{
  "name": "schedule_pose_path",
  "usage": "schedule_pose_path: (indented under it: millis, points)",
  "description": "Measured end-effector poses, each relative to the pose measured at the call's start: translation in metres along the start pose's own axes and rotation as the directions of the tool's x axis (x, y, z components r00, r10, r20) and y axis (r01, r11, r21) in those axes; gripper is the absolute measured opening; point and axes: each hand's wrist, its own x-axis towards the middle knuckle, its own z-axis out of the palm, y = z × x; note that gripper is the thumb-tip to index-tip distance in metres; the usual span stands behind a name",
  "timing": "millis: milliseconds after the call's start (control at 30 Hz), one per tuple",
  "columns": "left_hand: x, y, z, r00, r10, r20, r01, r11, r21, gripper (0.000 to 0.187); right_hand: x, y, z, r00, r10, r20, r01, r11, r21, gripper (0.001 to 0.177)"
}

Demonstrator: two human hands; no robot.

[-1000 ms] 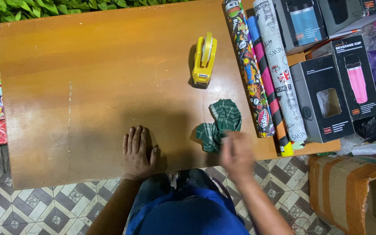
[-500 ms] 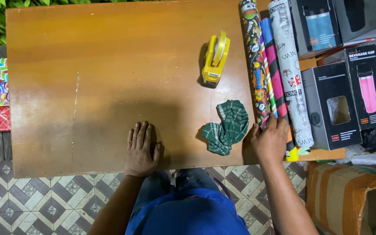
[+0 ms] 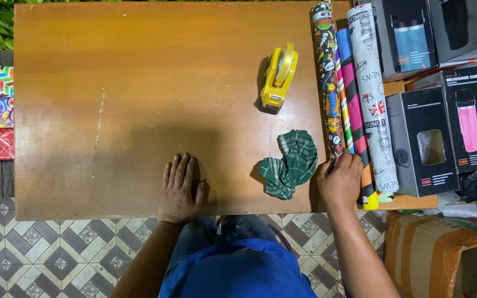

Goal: The person folds and tapes a red plaid gift-wrapped package on a wooden table, then wipes it with a green cloth and places it with other wrapped gifts. The person then unrolls a new sheet of wrapping paper and smooths it on the table.

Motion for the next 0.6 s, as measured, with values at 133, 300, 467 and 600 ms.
schedule_pose_path:
  millis: [133,300,467,600]
  points:
    - [0.0,0.001,-0.002,1.0,-0.007,0.005,0.007,1.0,-0.021,0.068,0.0,0.001,0.001,1.0,0.011,0.003,-0.011,1.0,0.004,0.047]
    - [0.001,0.003,-0.002,1.0,-0.019,0.016,0.019,1.0,-0.02,0.067,0.01,-0.002,-0.021,0.996,0.087,-0.034,-0.076,0.964,0.254,0.037]
    - [0.001,0.004,-0.002,0.999,-0.027,0.02,0.027,0.999,-0.022,0.068,0.002,-0.018,-0.064,0.961,0.256,0.104,-0.242,0.601,0.762,0.026]
    - [0.005,0.006,-0.008,0.999,-0.019,0.027,0.019,1.0,-0.02,0.068,-0.029,-0.052,-0.075,0.809,0.045,0.586,-0.584,-0.059,0.81,0.024]
